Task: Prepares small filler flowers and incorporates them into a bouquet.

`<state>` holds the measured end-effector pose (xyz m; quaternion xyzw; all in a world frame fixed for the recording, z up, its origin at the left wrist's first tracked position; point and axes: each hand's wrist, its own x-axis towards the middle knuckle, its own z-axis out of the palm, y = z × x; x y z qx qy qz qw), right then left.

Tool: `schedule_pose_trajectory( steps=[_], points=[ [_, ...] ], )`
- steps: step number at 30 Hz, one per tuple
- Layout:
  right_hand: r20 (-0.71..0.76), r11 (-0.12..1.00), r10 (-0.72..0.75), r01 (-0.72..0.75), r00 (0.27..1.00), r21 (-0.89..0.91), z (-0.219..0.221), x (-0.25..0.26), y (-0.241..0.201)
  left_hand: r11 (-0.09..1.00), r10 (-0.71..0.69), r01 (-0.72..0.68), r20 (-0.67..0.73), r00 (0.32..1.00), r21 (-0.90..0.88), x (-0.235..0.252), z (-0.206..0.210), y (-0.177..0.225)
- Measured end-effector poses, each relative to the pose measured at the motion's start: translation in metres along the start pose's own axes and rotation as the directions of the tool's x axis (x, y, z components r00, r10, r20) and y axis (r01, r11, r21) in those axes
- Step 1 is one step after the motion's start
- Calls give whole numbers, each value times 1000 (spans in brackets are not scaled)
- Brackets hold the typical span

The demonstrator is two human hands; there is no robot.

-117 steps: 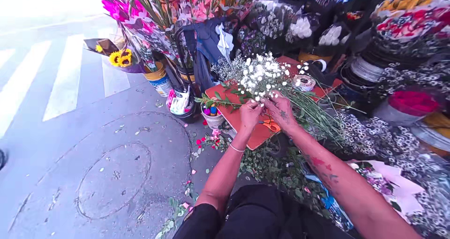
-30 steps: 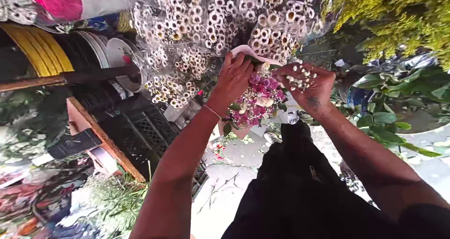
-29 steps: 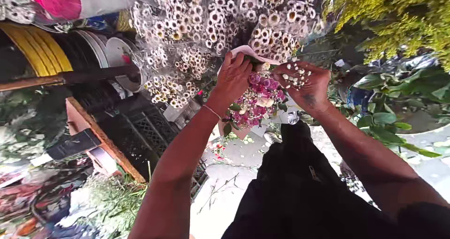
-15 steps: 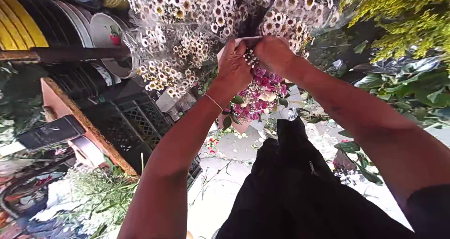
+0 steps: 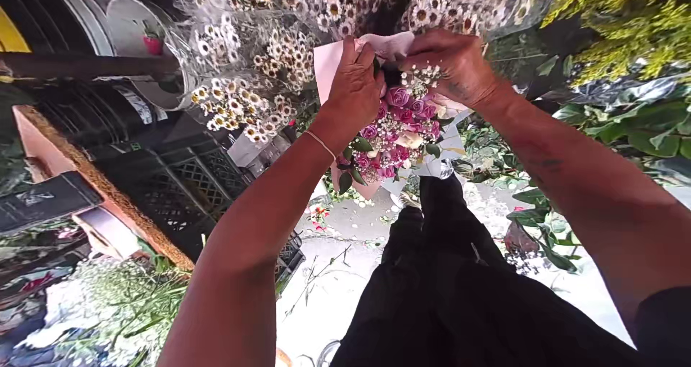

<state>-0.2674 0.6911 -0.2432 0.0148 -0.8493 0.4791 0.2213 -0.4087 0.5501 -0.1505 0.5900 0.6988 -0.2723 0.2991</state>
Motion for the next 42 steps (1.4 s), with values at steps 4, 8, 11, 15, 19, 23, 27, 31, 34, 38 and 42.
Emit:
schedule_pose_trajectory(
  steps=[4, 8, 11, 15, 19, 23, 27, 31, 34, 38, 42],
  points=[
    [265, 995, -92, 99, 960, -11, 10, -1, 2, 1000, 1, -1, -27, 1000, -1, -2, 2, 2],
    [185, 1000, -6, 4, 983, 8, 15, 8, -6, 998, -26, 26, 8, 1000, 51, 0, -3, 5],
    [330, 949, 275, -199, 903, -246, 22, 22, -14, 997, -40, 36, 64, 997, 62, 1, -8, 8],
    [509, 828, 529, -281, 679, -485, 31, 54, -23, 997, -50, 46, 66, 997, 55, 3, -9, 8],
    [532, 761, 648, -427, 545, -488, 35, 71, -28, 996, -40, 35, 60, 997, 83, 2, -8, 9],
    [572, 781, 624, -452, 532, -431, 50, 68, -11, 994, -40, 33, 72, 997, 102, 3, -10, 11],
    [619, 748, 662, -436, 423, -501, 48, 77, -16, 996, -31, 23, 82, 996, 90, 1, -11, 9],
    [726, 801, 595, -330, 346, -499, 30, 85, -13, 995, -18, 14, 40, 999, 95, -4, -6, 8],
    [726, 835, 548, -315, 415, -451, 7, 91, -27, 998, -10, 9, 16, 1000, 68, -10, -6, 9],
    [701, 874, 484, -327, 525, -358, -11, 95, -40, 997, 25, -37, -153, 988, -75, -24, -6, 7],
    [489, 819, 554, -546, 674, -176, -18, 82, -48, 927, -169, -70, -576, 800, -369, -62, -12, 7]
  ],
)
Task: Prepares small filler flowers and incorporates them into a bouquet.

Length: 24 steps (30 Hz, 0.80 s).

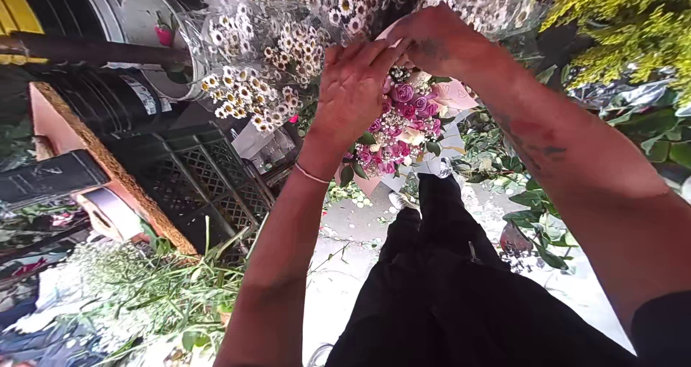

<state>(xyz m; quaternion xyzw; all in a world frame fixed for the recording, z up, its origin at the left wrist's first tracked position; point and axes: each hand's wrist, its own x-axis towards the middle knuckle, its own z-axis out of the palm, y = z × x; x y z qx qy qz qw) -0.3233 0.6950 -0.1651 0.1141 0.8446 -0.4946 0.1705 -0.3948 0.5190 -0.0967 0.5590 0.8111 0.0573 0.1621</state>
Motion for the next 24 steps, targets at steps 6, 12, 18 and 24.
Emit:
schedule_pose_trajectory(
  steps=[6, 12, 18, 24],
  points=[
    [-748, 579, 116, 567, 654, 586, 18, -113, 17, 782, -582, 289, -482, 655, -552, -96, 26, 18],
    [-315, 294, 822, 120, 475, 948, 160, -230, 49, 380, -902, 575, -150, 406, -725, -167, 61, 3],
    [666, -494, 519, -448, 536, 746, 320, -233, 98, -261, -830, 558, 478, 286, -787, -162, 82, -53],
    [117, -373, 621, 160, 775, 914, 332, -117, 159, -280, -606, 427, 503, 616, -860, -122, 126, -85]
  ],
)
